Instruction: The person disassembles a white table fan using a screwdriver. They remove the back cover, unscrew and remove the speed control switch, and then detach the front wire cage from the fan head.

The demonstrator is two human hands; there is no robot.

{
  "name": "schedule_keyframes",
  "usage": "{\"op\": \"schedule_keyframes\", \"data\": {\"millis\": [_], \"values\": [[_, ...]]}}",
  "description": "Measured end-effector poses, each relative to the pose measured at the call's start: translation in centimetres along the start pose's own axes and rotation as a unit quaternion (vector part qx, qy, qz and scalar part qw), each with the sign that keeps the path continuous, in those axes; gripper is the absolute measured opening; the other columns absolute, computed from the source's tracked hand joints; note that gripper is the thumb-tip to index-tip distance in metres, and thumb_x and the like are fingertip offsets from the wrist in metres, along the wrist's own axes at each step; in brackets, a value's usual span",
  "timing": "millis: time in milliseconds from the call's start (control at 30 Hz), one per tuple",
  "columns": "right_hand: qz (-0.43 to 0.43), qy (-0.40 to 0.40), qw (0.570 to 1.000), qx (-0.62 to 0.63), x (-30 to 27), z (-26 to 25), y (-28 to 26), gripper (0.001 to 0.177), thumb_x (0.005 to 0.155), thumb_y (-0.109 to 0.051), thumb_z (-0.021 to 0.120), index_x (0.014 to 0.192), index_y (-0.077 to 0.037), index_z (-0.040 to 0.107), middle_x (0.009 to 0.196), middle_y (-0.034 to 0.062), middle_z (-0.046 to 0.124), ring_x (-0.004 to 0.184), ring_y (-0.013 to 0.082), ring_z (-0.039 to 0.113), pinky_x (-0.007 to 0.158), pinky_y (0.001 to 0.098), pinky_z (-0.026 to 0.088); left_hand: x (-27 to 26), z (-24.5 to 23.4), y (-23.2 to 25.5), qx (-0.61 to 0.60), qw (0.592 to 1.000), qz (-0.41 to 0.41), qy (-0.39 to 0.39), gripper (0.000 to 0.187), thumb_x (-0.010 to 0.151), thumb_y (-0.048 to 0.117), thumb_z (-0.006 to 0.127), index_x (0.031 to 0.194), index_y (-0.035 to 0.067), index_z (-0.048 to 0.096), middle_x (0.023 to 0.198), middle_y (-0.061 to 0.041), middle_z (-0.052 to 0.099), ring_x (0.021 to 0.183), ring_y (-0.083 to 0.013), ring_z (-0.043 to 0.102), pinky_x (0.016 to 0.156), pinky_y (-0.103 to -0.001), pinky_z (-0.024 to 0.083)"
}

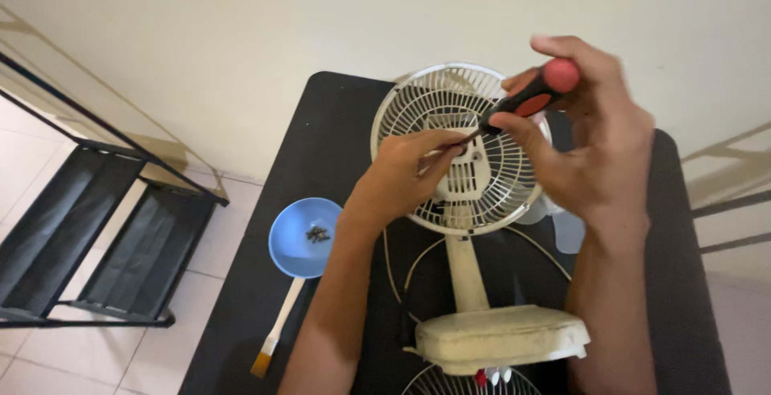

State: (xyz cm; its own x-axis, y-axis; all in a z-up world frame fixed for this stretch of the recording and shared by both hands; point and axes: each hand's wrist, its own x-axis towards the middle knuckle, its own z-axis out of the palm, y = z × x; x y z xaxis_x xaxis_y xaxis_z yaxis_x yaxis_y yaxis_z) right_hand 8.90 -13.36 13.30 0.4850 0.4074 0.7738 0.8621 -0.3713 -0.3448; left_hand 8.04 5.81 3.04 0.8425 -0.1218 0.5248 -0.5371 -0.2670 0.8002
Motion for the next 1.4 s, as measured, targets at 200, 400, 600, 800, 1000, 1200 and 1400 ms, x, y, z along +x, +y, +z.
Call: {"op": "schedule_keyframes", "data": {"millis": [200, 400, 600, 800, 1000, 1200, 1400], "values": [[-0.002, 0.034, 0.996, 0.079, -1.1, 0.9, 1.2, 0.055, 0.1, 0.002, 0.084, 0.138, 0.001, 0.044, 0.118, 0.016, 0.066, 0.112, 0.0202, 0.072, 0.097, 0.0309, 0.062, 0.2, -0.1, -0.1, -0.021, 1.0, -0.004, 0.005, 0.025, 0.097, 0.004, 0.068, 0.122, 0.003, 0.071, 0.108, -0.012, 0.078, 0.098, -0.018, 0.078, 0.085, -0.03, 0.067], [-0.018, 0.062, 0.996, 0.065, -2.1, 1.3, 2.1, 0.045, 0.104, 0.004, 0.083, 0.136, 0.0, 0.05, 0.122, 0.017, 0.066, 0.112, 0.022, 0.075, 0.099, 0.0323, 0.062, 0.1, 0.0, -0.1, -0.015, 1.0, 0.009, 0.014, 0.026, 0.095, 0.0, 0.069, 0.121, 0.002, 0.071, 0.107, -0.011, 0.078, 0.098, -0.0161, 0.078, 0.085, -0.029, 0.065], [-0.029, 0.06, 0.994, 0.084, -1.3, 1.8, 1.6, 0.044, 0.098, 0.007, 0.077, 0.133, 0.002, 0.052, 0.121, 0.0172, 0.067, 0.11, 0.025, 0.074, 0.095, 0.0337, 0.061, -0.3, 0.0, 0.4, -0.018, 0.999, 0.002, 0.03, 0.026, 0.092, -0.002, 0.07, 0.118, 0.001, 0.071, 0.101, -0.01, 0.078, 0.092, -0.015, 0.077, 0.082, -0.029, 0.066], [-0.002, 0.037, 0.982, 0.185, -1.4, 1.4, 1.0, 0.035, 0.105, 0.017, 0.065, 0.133, 0.001, 0.051, 0.119, 0.0159, 0.065, 0.116, 0.0248, 0.072, 0.093, 0.0304, 0.063, -0.4, 0.4, 0.4, -0.01, 0.999, 0.014, 0.04, 0.022, 0.093, -0.001, 0.071, 0.114, 0.001, 0.071, 0.1, -0.009, 0.077, 0.094, -0.0145, 0.077, 0.081, -0.029, 0.062], [-0.028, -0.018, 0.981, 0.191, -0.6, 1.4, 0.8, 0.042, 0.098, 0.021, 0.05, 0.134, -0.001, 0.045, 0.121, 0.0155, 0.064, 0.125, 0.0265, 0.067, 0.095, 0.031, 0.063, -0.4, 0.5, 0.4, 0.018, 0.998, 0.006, 0.06, 0.014, 0.092, 0.002, 0.074, 0.106, 0.0, 0.072, 0.095, -0.008, 0.077, 0.088, -0.0144, 0.077, 0.075, -0.028, 0.067], [0.001, 0.081, 0.995, 0.066, -0.2, 1.7, 0.4, 0.05, 0.085, 0.005, 0.089, 0.125, 0.0, 0.06, 0.12, 0.0127, 0.056, 0.101, 0.023, 0.068, 0.09, 0.0318, 0.064, -0.1, 0.1, 0.5, 0.032, 0.998, -0.005, 0.05, 0.012, 0.091, 0.005, 0.075, 0.102, 0.0, 0.073, 0.092, -0.009, 0.078, 0.083, -0.013, 0.077, 0.07, -0.027, 0.065], [0.051, 0.002, 0.977, 0.209, -0.5, 1.2, 0.9, 0.036, 0.088, 0.013, 0.058, 0.121, 0.001, 0.055, 0.116, 0.0098, 0.061, 0.113, 0.0237, 0.069, 0.087, 0.0316, 0.061, 0.4, -0.1, 0.2, 0.06, 0.996, -0.043, 0.05, 0.013, 0.09, 0.01, 0.079, 0.092, -0.001, 0.072, 0.083, -0.01, 0.077, 0.072, -0.0132, 0.077, 0.063, -0.028, 0.062]]}}
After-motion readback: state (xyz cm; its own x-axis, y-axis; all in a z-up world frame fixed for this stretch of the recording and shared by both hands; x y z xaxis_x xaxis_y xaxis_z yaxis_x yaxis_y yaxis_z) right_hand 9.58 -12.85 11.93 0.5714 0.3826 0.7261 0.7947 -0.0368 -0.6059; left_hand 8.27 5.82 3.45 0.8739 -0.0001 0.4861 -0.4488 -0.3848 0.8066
